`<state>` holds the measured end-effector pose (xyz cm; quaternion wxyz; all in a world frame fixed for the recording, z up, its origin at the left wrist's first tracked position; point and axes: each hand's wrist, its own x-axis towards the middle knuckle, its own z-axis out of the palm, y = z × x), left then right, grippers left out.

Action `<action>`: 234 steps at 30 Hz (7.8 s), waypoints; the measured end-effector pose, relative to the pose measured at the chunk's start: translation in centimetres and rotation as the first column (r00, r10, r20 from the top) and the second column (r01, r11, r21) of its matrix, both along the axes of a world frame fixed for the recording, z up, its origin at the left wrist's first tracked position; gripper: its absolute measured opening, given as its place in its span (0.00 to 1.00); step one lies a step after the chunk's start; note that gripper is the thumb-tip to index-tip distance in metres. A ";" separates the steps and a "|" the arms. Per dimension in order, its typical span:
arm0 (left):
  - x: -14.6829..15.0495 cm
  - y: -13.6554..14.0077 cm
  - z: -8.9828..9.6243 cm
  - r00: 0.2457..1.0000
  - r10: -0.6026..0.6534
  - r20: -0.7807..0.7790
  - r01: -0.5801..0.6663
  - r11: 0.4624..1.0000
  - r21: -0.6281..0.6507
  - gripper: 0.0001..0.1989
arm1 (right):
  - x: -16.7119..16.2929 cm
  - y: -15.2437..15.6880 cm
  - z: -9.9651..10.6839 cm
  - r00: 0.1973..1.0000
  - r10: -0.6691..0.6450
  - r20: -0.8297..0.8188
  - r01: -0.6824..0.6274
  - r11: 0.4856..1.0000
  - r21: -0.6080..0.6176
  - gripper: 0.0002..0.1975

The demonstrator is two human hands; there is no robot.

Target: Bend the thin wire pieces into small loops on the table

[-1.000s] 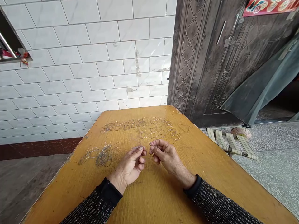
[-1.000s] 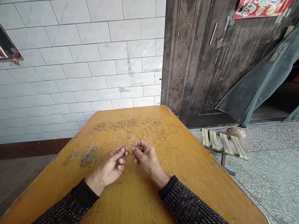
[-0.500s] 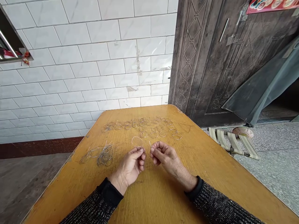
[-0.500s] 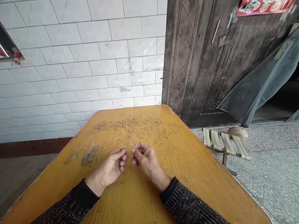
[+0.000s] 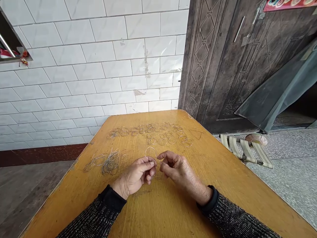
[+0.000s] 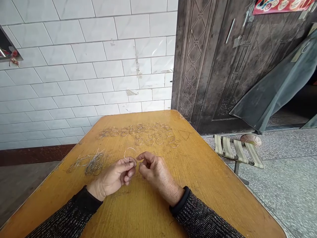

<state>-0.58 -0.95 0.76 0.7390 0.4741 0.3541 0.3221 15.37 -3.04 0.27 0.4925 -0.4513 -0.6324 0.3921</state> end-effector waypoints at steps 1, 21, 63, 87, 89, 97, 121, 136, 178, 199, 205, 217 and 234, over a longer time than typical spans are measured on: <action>0.1 -0.1 0.0 0.999 0.032 -0.029 -0.030 0.998 0.050 0.09 | 0.1 0.0 0.0 1.000 -0.022 0.018 0.022 1.000 0.005 0.07; 0.7 -0.2 -0.2 0.965 0.223 -0.141 -0.159 0.918 0.362 0.11 | 0.0 0.0 -0.3 0.960 -0.083 0.268 0.049 0.990 0.131 0.08; 0.3 0.3 -0.4 0.962 0.266 0.059 -0.270 0.960 0.076 0.09 | -0.5 0.4 -0.6 0.970 0.188 -0.152 -0.215 0.957 -0.194 0.14; -0.1 0.1 0.4 0.986 0.160 0.044 -0.164 0.981 0.100 0.15 | 0.6 1.1 0.1 0.921 0.149 -0.359 -0.215 0.964 -0.153 0.14; -0.5 0.2 0.6 0.992 0.121 -0.021 -0.119 0.988 0.094 0.20 | 1.3 1.2 0.6 0.955 0.147 -0.258 -0.183 0.976 -0.122 0.14; -1.9 1.2 1.5 0.940 0.297 -0.167 -0.212 0.893 0.396 0.17 | 3.2 1.2 1.7 0.945 0.297 -0.133 -0.318 0.931 -0.179 0.12; 0.2 0.3 0.2 0.926 0.310 -0.217 -0.203 0.892 0.405 0.07 | 1.4 1.2 -0.1 0.961 0.246 -0.123 -0.266 0.946 -0.185 0.17; 0.4 0.0 0.2 0.923 0.333 -0.192 -0.205 0.849 0.486 0.06 | -0.1 1.2 -0.5 0.951 0.171 -0.259 -0.225 0.954 -0.197 0.15; 0.9 -0.3 -0.1 0.953 0.288 0.097 -0.295 0.953 0.066 0.10 | -0.6 1.0 -0.2 0.976 0.069 -0.205 -0.096 0.987 -0.125 0.08; 0.3 0.0 0.3 0.912 0.409 0.010 -0.397 0.878 0.266 0.12 | 0.8 1.4 -0.9 0.969 0.222 -0.108 -0.243 0.939 -0.244 0.19; 0.3 0.1 0.4 0.917 0.400 -0.016 -0.379 0.881 0.283 0.15 | 0.8 1.3 -0.8 0.967 0.233 -0.104 -0.252 0.937 -0.241 0.19; -0.1 0.5 -0.3 0.847 0.530 0.029 -0.512 0.801 0.310 0.16 | 1.9 2.5 -1.5 0.979 0.188 -0.073 -0.200 0.945 -0.257 0.18; -0.3 0.6 0.0 0.853 0.521 0.022 -0.499 0.803 0.325 0.13 | 7.1 5.6 -2.4 0.969 -0.164 0.186 0.207 0.947 -0.244 0.03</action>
